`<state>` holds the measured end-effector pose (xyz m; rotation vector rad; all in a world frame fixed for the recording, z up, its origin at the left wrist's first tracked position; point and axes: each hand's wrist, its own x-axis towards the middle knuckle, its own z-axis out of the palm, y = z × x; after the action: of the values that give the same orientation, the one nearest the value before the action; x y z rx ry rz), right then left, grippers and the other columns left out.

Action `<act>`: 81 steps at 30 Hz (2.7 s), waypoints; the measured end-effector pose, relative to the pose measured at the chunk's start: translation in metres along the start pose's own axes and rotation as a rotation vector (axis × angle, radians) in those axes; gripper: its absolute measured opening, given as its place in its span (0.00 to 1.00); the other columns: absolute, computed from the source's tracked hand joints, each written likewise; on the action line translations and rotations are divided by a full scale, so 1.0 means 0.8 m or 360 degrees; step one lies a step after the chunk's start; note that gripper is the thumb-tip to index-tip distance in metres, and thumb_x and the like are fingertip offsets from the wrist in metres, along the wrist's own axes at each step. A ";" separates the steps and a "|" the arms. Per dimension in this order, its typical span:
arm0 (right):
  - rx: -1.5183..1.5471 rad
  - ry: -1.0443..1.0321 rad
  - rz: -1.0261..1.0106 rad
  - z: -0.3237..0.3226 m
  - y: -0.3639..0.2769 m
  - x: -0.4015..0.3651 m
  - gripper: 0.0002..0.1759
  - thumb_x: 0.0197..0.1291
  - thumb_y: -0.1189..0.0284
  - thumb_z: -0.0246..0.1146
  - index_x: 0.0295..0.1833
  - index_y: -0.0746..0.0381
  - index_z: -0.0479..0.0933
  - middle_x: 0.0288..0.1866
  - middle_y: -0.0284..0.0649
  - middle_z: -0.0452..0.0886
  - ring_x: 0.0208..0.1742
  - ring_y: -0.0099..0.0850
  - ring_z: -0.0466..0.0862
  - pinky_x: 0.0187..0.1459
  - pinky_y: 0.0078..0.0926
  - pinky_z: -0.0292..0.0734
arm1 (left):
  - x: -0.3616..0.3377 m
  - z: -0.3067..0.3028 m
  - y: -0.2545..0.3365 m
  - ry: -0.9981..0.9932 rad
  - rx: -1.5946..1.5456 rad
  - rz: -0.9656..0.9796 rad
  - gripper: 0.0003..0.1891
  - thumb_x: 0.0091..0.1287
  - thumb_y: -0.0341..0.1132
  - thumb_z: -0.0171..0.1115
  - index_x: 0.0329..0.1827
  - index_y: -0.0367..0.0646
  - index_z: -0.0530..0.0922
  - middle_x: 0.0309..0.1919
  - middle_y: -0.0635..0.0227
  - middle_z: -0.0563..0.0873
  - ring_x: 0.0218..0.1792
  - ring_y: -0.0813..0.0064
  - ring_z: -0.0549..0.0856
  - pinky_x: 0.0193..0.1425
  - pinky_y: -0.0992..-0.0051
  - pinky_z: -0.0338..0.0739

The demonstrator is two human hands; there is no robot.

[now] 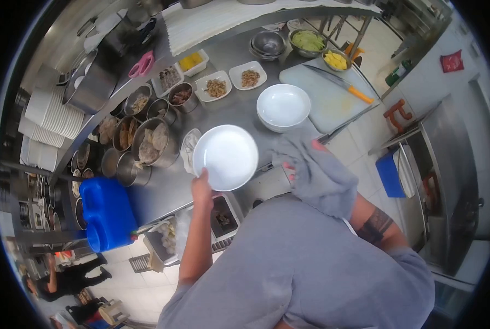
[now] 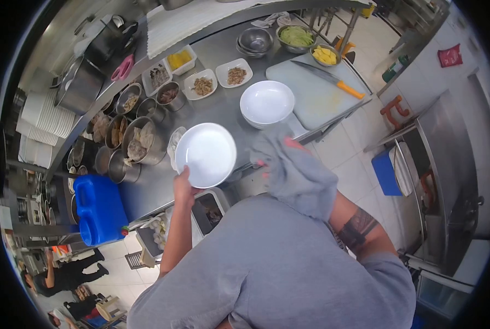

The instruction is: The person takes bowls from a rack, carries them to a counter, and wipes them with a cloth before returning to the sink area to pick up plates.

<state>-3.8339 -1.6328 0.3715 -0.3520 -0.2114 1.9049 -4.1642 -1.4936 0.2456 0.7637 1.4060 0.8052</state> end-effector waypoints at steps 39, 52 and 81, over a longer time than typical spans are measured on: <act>-0.2670 0.0392 -0.0169 -0.255 -0.247 0.205 0.33 0.56 0.75 0.66 0.68 0.73 0.72 0.63 0.63 0.81 0.65 0.59 0.81 0.69 0.48 0.73 | 0.130 0.289 0.061 -0.0410 0.1104 -0.0091 0.31 0.78 0.53 0.53 0.48 0.23 0.80 0.26 0.53 0.86 0.19 0.63 0.86 0.16 0.67 0.80; -0.1338 0.0237 0.0534 -0.219 -0.178 0.258 0.50 0.46 0.82 0.61 0.81 0.59 0.58 0.72 0.45 0.72 0.74 0.44 0.71 0.76 0.41 0.64 | 0.047 0.260 -0.041 0.0316 -0.0406 0.0063 0.37 0.60 0.32 0.58 0.78 0.47 0.70 0.53 0.61 0.84 0.43 0.67 0.86 0.33 0.63 0.82; -0.1418 -0.0680 0.1507 0.070 0.467 -0.022 0.48 0.47 0.84 0.57 0.80 0.59 0.58 0.69 0.47 0.73 0.70 0.45 0.76 0.67 0.44 0.78 | -0.551 -0.183 -0.297 0.1100 -0.1719 0.0577 0.36 0.83 0.66 0.40 0.76 0.44 0.73 0.68 0.65 0.81 0.69 0.70 0.79 0.73 0.63 0.74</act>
<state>-4.1767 -1.7801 0.3095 -0.7110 -1.4048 2.7133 -4.3047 -1.9954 0.2755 -0.1541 1.1374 2.0078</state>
